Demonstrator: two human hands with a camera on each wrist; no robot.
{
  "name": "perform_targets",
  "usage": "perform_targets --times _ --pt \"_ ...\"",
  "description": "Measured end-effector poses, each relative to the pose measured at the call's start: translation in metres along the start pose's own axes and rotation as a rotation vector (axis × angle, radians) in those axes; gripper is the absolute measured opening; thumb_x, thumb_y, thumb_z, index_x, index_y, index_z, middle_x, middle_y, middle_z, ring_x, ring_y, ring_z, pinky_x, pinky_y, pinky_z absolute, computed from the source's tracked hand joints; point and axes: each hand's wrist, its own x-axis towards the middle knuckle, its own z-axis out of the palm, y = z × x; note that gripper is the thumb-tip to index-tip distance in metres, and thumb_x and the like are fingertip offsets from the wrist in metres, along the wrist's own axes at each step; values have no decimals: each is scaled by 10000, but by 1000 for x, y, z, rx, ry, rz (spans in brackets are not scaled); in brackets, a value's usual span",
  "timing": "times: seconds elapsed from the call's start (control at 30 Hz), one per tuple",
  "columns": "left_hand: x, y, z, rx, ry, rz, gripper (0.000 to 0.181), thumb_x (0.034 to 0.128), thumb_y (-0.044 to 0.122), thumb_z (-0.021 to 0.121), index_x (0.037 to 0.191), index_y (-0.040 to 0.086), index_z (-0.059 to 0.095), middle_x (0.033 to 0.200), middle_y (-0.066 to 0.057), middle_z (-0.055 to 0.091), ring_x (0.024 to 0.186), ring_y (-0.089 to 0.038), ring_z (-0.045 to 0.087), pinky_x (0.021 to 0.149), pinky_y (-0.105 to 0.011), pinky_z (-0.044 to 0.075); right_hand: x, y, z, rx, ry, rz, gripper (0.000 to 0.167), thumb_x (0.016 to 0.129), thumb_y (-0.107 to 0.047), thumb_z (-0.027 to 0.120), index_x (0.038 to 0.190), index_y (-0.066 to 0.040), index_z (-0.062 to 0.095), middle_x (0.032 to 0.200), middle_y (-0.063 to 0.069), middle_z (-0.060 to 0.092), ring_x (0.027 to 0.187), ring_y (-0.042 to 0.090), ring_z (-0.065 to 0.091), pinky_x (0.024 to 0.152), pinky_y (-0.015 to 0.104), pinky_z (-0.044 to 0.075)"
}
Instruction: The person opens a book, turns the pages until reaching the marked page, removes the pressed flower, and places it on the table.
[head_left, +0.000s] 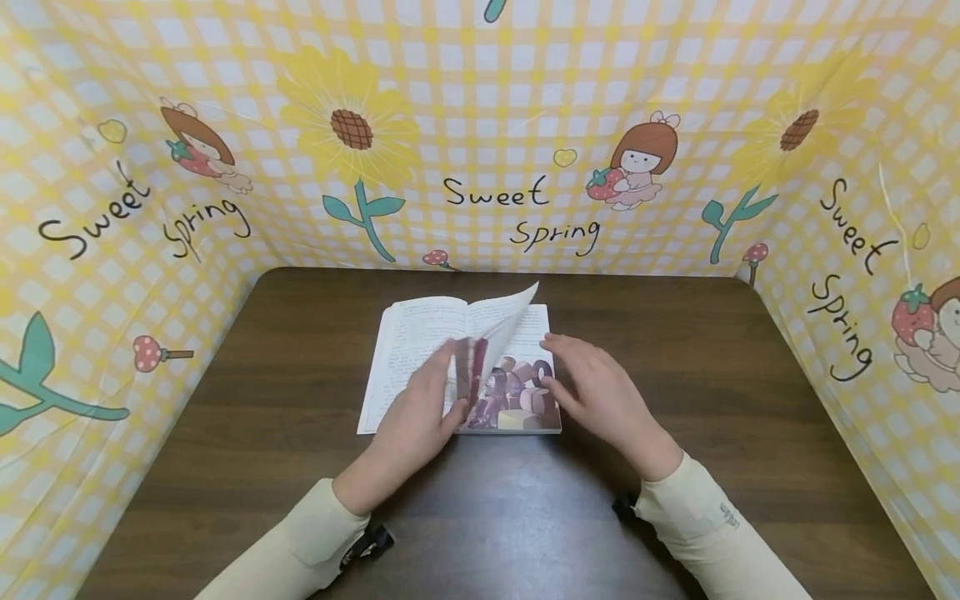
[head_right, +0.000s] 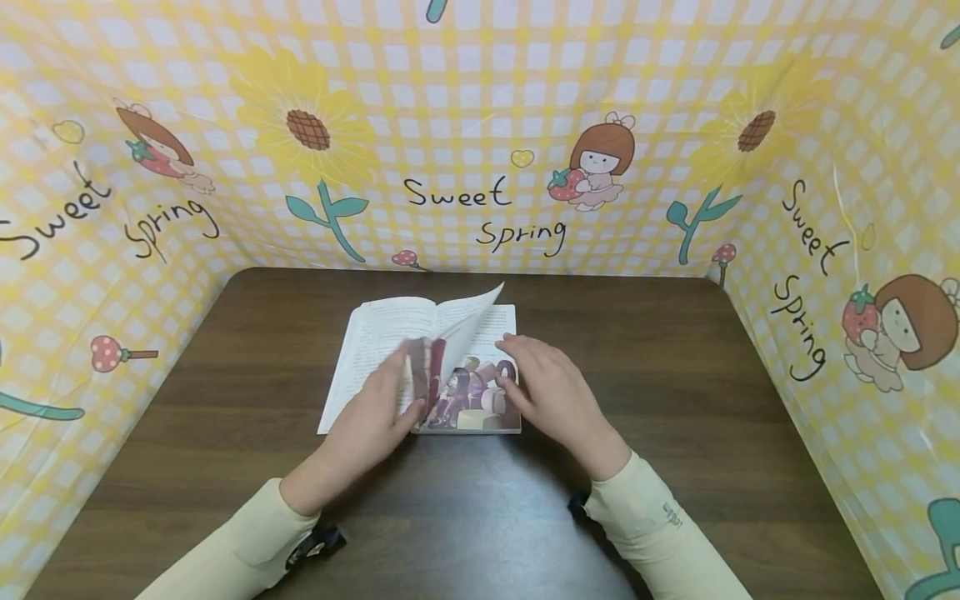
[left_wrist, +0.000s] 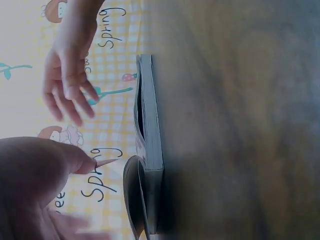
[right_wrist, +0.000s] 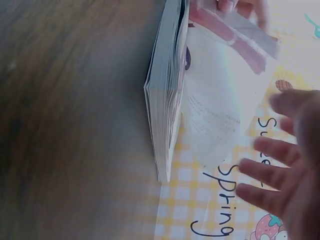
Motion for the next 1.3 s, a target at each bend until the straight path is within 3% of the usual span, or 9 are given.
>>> perform_targets --times 0.1,0.2,0.3,0.37,0.5,0.7,0.8,1.03,1.3 --pt "-2 -1 -3 61 105 0 1121 838 200 825 1645 94 54 1699 -221 98 1548 -413 192 1173 -669 268 -1 2 4 13 -171 18 571 942 -334 745 1431 -95 572 1514 141 537 1405 342 497 1162 531 379" --pt "-3 -2 -5 151 150 21 1189 793 159 844 1651 144 21 1711 -211 -46 1567 -446 34 1155 -762 142 -5 4 9 24 -336 5 670 943 -432 731 1506 -136 520 1592 142 445 1476 380 401 1205 578 288" --pt "-2 -2 -7 207 120 48 1117 798 136 830 1654 179 115 1722 -174 3 1566 -455 40 1148 -776 117 -9 6 13 54 -443 -18 763 929 -504 719 1561 -170 452 1637 126 376 1514 397 327 1213 629 219" --pt "-1 -2 -7 204 62 53 1041 818 116 812 1649 191 189 1723 -160 50 1556 -478 74 1138 -785 124 -11 7 16 73 -479 -33 774 927 -514 715 1566 -170 445 1650 121 354 1525 396 303 1206 657 199" --pt "0 -1 -6 180 -58 41 859 877 117 769 1614 190 333 1704 -177 163 1526 -519 166 1109 -803 183 -14 8 17 94 -510 -43 715 923 -502 723 1519 -166 517 1659 102 342 1537 368 288 1200 673 191" --pt "-2 0 -4 97 -238 -18 511 1001 219 636 1501 185 539 1642 -161 354 1497 -464 317 1089 -762 305 -14 9 16 83 -517 -50 648 933 -478 722 1489 -190 557 1659 96 340 1538 354 291 1203 666 198" --pt "-3 0 -4 59 -306 -76 518 1033 363 583 1511 173 525 1635 -166 366 1491 -462 330 1070 -762 332 -13 9 16 81 -516 -54 602 946 -445 719 1475 -198 574 1648 80 364 1525 348 324 1200 667 204" --pt "-4 -3 -5 59 -304 -136 699 977 514 638 1538 131 471 1619 -191 380 1477 -494 331 1039 -792 329 -12 11 16 69 -534 -76 531 978 -418 680 1459 -207 597 1618 72 413 1501 347 370 1192 664 231" --pt "-3 -5 -5 82 -313 -164 666 977 481 639 1524 133 486 1611 -181 400 1465 -491 352 1033 -779 349 -9 12 11 -49 -500 -264 289 977 -268 708 1255 -207 757 1434 112 620 1371 385 537 1111 611 409"
